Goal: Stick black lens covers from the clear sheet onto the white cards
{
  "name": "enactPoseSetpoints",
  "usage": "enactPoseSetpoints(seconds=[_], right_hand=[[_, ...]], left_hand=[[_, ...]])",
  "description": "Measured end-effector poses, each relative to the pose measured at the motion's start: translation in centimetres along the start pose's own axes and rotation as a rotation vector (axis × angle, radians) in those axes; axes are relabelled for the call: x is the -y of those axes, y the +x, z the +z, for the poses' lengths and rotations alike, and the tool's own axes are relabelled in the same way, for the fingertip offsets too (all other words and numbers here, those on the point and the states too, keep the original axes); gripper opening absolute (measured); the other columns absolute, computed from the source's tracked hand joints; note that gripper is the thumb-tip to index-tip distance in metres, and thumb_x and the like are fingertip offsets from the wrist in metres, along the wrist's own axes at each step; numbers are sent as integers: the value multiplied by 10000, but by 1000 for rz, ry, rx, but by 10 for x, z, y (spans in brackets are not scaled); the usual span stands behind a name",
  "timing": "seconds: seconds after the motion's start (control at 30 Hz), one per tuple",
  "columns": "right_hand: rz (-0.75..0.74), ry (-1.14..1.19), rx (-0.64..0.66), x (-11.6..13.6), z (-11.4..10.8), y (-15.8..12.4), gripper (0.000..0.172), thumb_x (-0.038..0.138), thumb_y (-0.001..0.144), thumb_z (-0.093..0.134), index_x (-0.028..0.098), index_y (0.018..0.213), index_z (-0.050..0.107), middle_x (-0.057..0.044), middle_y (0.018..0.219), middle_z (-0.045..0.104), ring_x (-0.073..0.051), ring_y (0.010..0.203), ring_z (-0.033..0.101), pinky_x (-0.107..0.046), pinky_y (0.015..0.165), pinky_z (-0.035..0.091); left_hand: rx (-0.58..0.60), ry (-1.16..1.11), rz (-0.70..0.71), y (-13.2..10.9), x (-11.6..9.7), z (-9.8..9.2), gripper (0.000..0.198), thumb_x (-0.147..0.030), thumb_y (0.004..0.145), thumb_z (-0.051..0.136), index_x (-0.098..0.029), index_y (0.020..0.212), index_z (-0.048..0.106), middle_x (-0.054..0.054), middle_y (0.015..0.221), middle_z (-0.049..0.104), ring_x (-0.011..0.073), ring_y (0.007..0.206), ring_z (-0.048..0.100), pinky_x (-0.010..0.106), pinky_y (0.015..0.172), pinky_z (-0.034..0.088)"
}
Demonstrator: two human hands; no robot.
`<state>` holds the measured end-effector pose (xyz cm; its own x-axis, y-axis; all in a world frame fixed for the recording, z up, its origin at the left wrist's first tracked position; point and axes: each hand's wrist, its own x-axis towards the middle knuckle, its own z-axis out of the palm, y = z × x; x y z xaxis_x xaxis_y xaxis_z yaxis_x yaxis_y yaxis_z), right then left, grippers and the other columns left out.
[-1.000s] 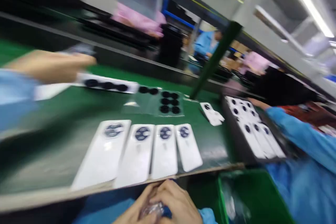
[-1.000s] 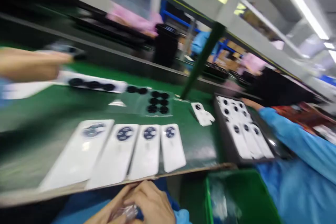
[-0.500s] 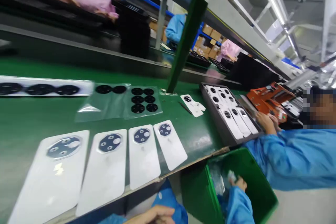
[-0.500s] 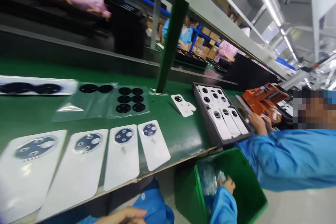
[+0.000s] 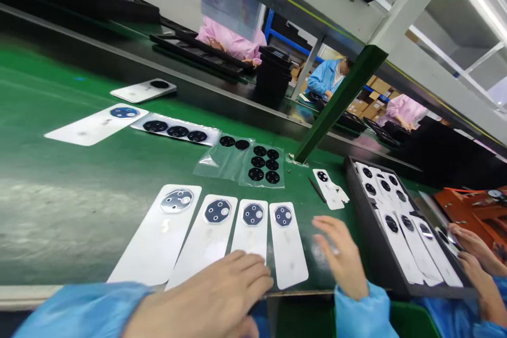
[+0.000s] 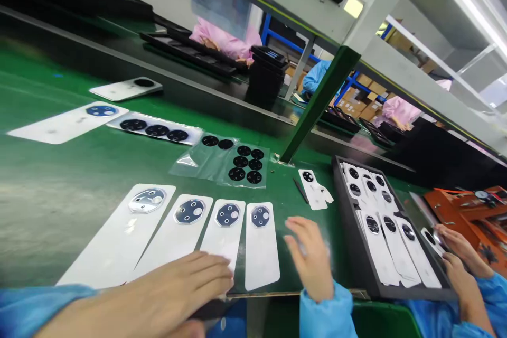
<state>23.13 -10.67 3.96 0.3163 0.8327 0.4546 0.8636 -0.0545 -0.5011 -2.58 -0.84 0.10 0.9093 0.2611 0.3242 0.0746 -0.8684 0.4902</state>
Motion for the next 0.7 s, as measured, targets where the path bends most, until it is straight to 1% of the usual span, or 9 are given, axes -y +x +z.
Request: enactPoseSetpoints(seconds=[0.03,0.07,0.1,0.2,0.27,0.33,0.5,0.6,0.7], right_hand=[[-105,-24,144,2,9,5,216,268,881,526,219,1063,632,-71,1129,631,-216,1060,573,-375,873,503],[-196,-61,246,4,17,8,236,239,892,498,223,1096,616,-73,1158,624,-216,1088,560,-372,880,502],[-259,-106,290,6,25,10,255,217,902,472,214,1124,596,-78,1177,619,-217,1097,556,-377,873,505],[-320,-223,279,9,42,12,239,182,902,447,176,1088,597,-98,1123,646,-231,1012,597,-383,775,527],[-341,-236,268,9,48,16,221,143,890,446,159,1046,602,-103,1060,663,-234,950,613,-378,725,524],[-368,-179,258,8,53,25,234,89,877,432,161,1029,594,-93,1034,669,-224,955,608,-366,739,513],[-412,-68,263,-7,65,45,289,12,856,378,181,990,571,-54,1013,677,-179,977,599,-327,801,500],[-437,-42,262,-14,69,47,292,5,852,374,179,987,566,-56,1000,682,-182,969,603,-334,809,495],[-467,-53,252,-14,70,46,305,4,850,363,175,1006,562,-65,1007,684,-189,964,607,-338,797,494]], left_hand=[[42,93,37,18,-5,-12,297,-329,857,517,-190,1114,571,85,1143,623,245,1083,553,390,948,405],[61,194,50,33,-8,-19,286,-294,871,493,-147,1104,572,119,1147,621,264,1090,554,412,948,402],[52,281,61,44,-10,-22,279,-231,891,445,-110,1111,566,146,1168,612,264,1096,556,409,948,401],[-44,495,76,60,-3,-15,310,-65,885,354,-21,1126,544,200,1192,590,268,1118,550,395,955,389],[-66,613,53,63,11,-8,308,-47,886,342,-1,1111,547,209,1168,599,277,1093,562,402,949,391],[-56,701,21,63,25,-7,292,-68,899,341,-4,1079,561,203,1120,620,285,1053,580,416,933,406],[-49,692,9,57,50,-12,280,-68,908,326,-17,1072,547,193,1108,618,273,1062,578,402,928,431],[-36,662,-4,52,55,-13,309,-28,893,297,-60,1077,543,146,1129,620,230,1079,572,358,954,427],[-36,652,-16,49,55,-13,334,-8,879,279,-74,1080,537,133,1140,622,222,1071,576,342,938,438]])
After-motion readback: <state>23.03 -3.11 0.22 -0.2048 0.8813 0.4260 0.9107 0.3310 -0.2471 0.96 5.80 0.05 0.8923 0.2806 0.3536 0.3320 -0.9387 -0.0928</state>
